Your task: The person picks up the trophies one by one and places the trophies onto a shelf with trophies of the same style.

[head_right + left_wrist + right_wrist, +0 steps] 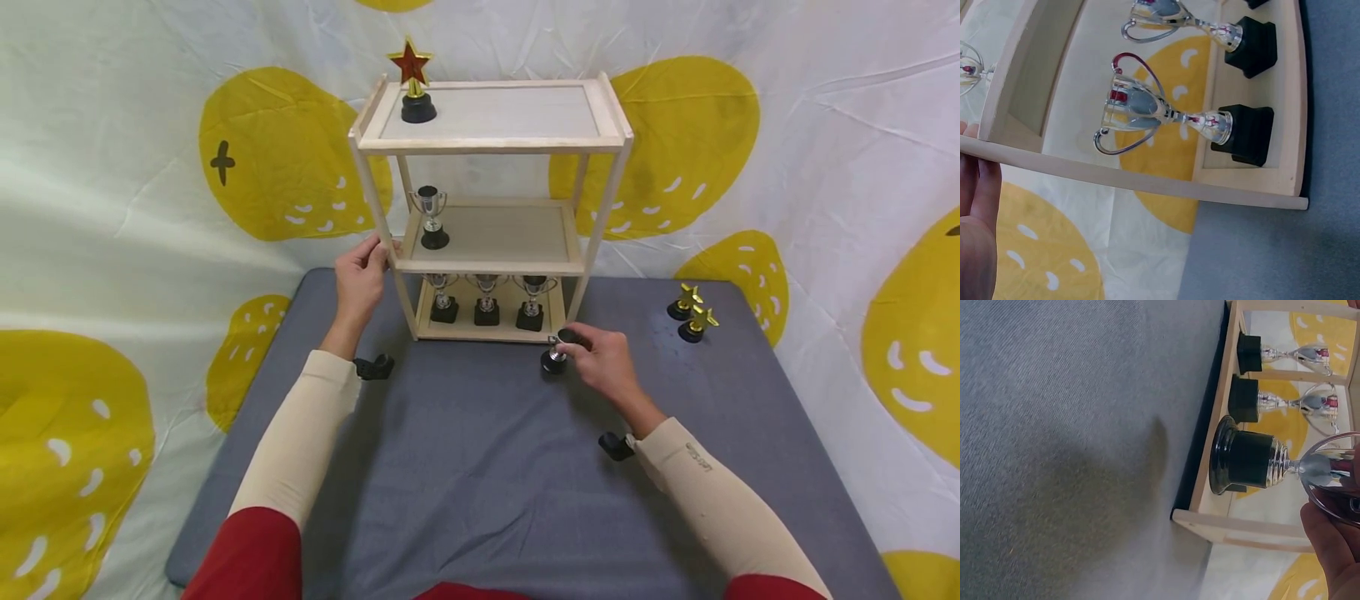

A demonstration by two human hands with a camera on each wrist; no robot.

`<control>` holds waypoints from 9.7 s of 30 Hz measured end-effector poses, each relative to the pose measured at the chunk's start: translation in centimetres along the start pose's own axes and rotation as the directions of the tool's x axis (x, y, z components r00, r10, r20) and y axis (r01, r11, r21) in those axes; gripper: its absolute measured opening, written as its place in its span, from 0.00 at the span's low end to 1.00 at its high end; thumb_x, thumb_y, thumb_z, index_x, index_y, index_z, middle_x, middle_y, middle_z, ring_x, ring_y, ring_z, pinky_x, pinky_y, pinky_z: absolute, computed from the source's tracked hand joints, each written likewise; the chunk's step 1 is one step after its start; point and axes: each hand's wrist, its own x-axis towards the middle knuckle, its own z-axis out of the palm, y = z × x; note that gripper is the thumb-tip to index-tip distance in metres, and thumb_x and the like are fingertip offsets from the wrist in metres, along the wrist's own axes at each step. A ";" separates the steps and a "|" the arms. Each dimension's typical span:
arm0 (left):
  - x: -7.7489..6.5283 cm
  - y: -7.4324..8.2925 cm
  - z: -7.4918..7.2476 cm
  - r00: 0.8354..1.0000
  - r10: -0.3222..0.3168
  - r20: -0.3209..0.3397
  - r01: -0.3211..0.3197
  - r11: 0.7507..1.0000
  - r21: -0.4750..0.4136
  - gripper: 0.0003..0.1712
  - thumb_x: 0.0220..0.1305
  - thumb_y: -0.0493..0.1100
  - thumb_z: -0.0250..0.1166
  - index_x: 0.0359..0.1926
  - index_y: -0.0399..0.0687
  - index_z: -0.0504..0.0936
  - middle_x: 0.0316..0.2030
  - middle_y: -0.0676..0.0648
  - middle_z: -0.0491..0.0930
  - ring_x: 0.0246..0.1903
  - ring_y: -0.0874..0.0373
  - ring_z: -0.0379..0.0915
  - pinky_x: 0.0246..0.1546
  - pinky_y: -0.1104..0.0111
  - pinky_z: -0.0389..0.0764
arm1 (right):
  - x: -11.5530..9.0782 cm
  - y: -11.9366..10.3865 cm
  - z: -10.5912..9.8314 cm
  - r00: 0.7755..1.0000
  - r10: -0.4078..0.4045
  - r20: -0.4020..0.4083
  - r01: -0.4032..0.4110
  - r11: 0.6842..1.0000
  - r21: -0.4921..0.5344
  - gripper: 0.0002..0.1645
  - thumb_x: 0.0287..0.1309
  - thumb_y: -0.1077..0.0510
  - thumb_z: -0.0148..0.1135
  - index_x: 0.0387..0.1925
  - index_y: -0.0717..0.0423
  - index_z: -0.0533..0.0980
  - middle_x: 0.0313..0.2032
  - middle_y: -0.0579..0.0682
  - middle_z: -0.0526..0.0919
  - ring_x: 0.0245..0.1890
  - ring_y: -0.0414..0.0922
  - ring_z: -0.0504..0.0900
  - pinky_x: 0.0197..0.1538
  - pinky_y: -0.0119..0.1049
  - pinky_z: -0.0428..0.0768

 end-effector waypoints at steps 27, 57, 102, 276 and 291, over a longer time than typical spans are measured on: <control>0.0 0.1 -0.2 1.000 0.010 0.007 -0.010 1.000 0.018 0.20 0.76 0.41 0.62 0.63 0.38 0.83 0.55 0.34 0.87 0.56 0.42 0.84 0.60 0.54 0.85 | 0.5 -3.5 0.5 0.997 -0.033 0.064 0.031 0.999 0.034 0.18 0.58 0.59 0.77 0.50 0.61 0.88 0.36 0.60 0.92 0.25 0.42 0.80 0.30 0.31 0.76; 0.0 0.0 -0.2 0.999 0.022 0.023 -0.022 1.000 0.004 0.20 0.77 0.41 0.61 0.63 0.36 0.83 0.52 0.32 0.87 0.53 0.41 0.85 0.56 0.52 0.87 | 1.5 -6.5 0.9 0.992 -0.097 0.083 0.087 0.990 0.112 0.18 0.53 0.60 0.80 0.47 0.58 0.89 0.34 0.56 0.93 0.25 0.43 0.83 0.28 0.32 0.76; 0.0 0.0 -0.2 0.999 0.035 0.033 -0.035 0.999 0.014 0.20 0.77 0.43 0.61 0.62 0.37 0.84 0.52 0.33 0.88 0.54 0.43 0.85 0.57 0.52 0.87 | 3.6 -10.1 1.2 0.984 -0.156 0.080 0.136 0.967 0.216 0.16 0.49 0.60 0.83 0.42 0.56 0.90 0.32 0.54 0.93 0.24 0.38 0.84 0.27 0.25 0.77; -0.1 -0.3 -0.1 1.000 0.015 0.024 -0.015 1.000 -0.008 0.21 0.76 0.41 0.62 0.65 0.36 0.81 0.54 0.32 0.86 0.55 0.42 0.85 0.57 0.55 0.86 | 10.7 -10.1 -6.0 0.986 0.063 0.156 -0.113 0.937 0.332 0.35 0.65 0.52 0.72 0.71 0.56 0.74 0.71 0.58 0.76 0.71 0.59 0.76 0.72 0.54 0.76; -0.1 -0.1 0.0 0.999 0.037 0.037 -0.036 0.999 -0.020 0.21 0.76 0.42 0.61 0.63 0.36 0.83 0.53 0.32 0.87 0.54 0.42 0.85 0.56 0.60 0.88 | 5.7 -5.4 -8.3 0.974 0.129 0.187 -0.178 0.944 0.276 0.32 0.67 0.50 0.71 0.68 0.55 0.77 0.67 0.57 0.81 0.65 0.59 0.82 0.62 0.45 0.85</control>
